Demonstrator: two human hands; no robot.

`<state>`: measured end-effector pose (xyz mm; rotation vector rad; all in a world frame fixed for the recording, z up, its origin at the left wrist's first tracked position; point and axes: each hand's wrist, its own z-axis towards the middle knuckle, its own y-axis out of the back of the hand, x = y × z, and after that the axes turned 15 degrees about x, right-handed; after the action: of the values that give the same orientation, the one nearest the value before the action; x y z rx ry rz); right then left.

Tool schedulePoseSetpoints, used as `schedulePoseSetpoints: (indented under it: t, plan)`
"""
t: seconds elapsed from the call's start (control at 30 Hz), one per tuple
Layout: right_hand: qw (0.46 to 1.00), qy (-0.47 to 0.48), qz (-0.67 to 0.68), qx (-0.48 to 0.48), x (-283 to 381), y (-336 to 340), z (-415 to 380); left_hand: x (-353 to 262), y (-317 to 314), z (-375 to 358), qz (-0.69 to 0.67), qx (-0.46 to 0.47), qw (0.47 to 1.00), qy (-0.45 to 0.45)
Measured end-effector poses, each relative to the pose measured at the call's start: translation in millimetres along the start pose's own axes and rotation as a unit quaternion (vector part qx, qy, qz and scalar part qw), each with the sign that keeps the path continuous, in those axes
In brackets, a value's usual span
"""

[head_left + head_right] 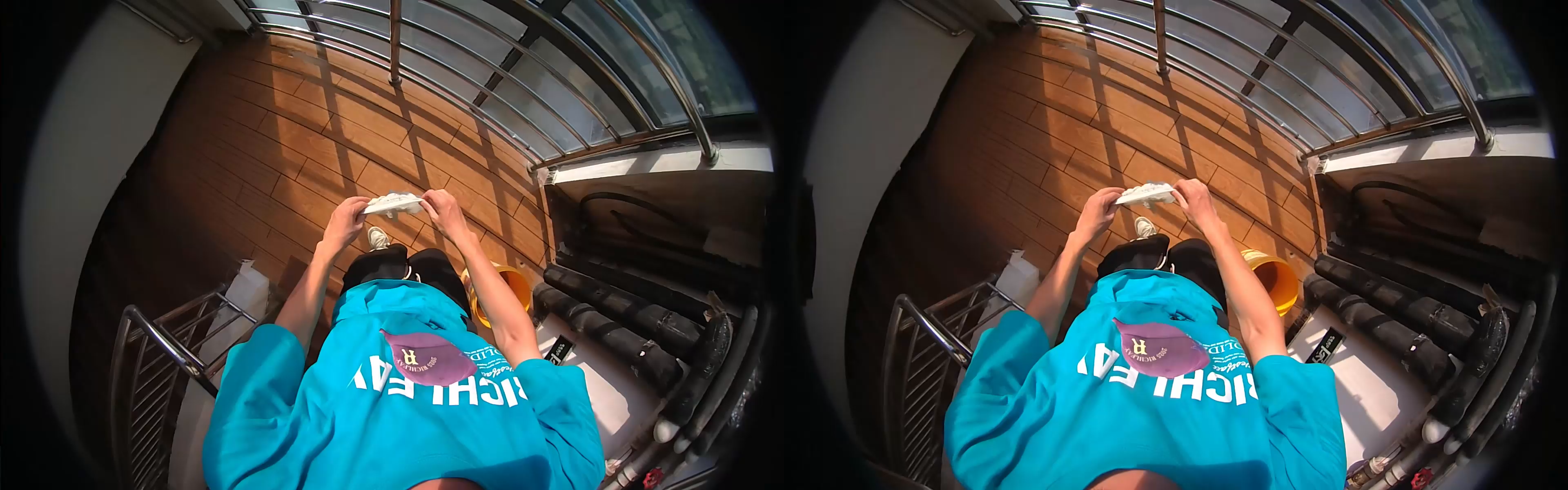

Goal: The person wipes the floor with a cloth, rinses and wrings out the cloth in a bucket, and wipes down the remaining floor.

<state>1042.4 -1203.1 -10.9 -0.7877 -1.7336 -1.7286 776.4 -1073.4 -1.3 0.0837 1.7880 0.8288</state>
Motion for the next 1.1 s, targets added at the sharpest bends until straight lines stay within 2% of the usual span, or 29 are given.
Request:
schedulePoseSetpoints:
  t: [0.03,0.1,0.17,0.23,0.27,0.3,0.37,0.47,0.5,0.53,0.6,0.63,0.67,0.7,0.77,0.8,0.83,0.9,0.97,1.03,1.1]
  plan:
    - [0.999,-0.017,-0.005,0.044,4,0,13,4,5,-5,-0.009,-0.018,1.0,0.011]
    - [0.996,0.018,-0.024,0.08,10,-2,40,9,15,-16,-0.064,0.007,0.99,0.128]
    - [0.986,0.086,-0.067,0.125,12,-4,65,5,24,-22,-0.088,-0.051,0.986,0.129]
    - [0.981,0.123,-0.09,0.121,10,-15,90,13,28,-26,-0.105,-0.096,0.98,0.139]
    - [0.975,0.131,-0.098,0.149,4,-19,102,31,23,-27,-0.075,-0.074,0.979,0.177]
    - [0.969,0.138,-0.105,0.175,-1,-22,113,46,17,-25,-0.082,-0.09,0.975,0.187]
    - [0.962,0.159,-0.106,0.197,-2,-20,133,64,6,-21,0.01,-0.193,0.976,0.1]
    - [0.945,0.218,-0.098,0.223,-17,-20,167,69,0,-2,0.024,-0.281,0.952,0.116]
    - [0.935,0.254,-0.088,0.232,-30,-21,176,66,2,6,0.024,-0.291,0.948,0.125]
    - [0.92,0.311,-0.042,0.234,-41,-19,189,57,6,13,-0.048,-0.283,0.939,0.19]
    - [0.905,0.32,-0.045,0.276,-47,3,210,32,17,31,-0.157,-0.237,0.907,0.31]
    - [0.897,0.321,-0.049,0.302,-45,11,221,20,21,39,-0.155,-0.239,0.905,0.316]
    - [0.854,0.349,-0.222,0.316,-59,9,240,11,28,48,-0.157,-0.235,0.902,0.327]
    - [0.85,0.363,-0.221,0.312,-56,14,262,8,34,59,-0.159,-0.236,0.898,0.336]
    - [0.891,0.279,-0.059,0.353,-56,26,278,6,30,74,-0.137,-0.263,0.891,0.345]
    - [0.89,0.299,-0.029,0.341,-57,32,290,2,30,82,-0.149,-0.293,0.88,0.343]
    - [0.878,0.293,-0.046,0.375,-63,29,306,2,34,91,-0.155,-0.324,0.87,0.337]
    - [0.872,0.319,-0.059,0.366,-64,32,323,-1,41,104,-0.171,-0.299,0.86,0.376]
    - [0.873,0.32,-0.063,0.362,-65,36,335,11,42,113,-0.171,-0.287,0.865,0.375]
    - [0.877,0.314,-0.064,0.358,-68,34,346,40,30,120,-0.147,-0.314,0.87,0.351]
    - [0.883,0.281,-0.073,0.369,-75,32,350,55,28,129,-0.071,-0.376,0.879,0.285]
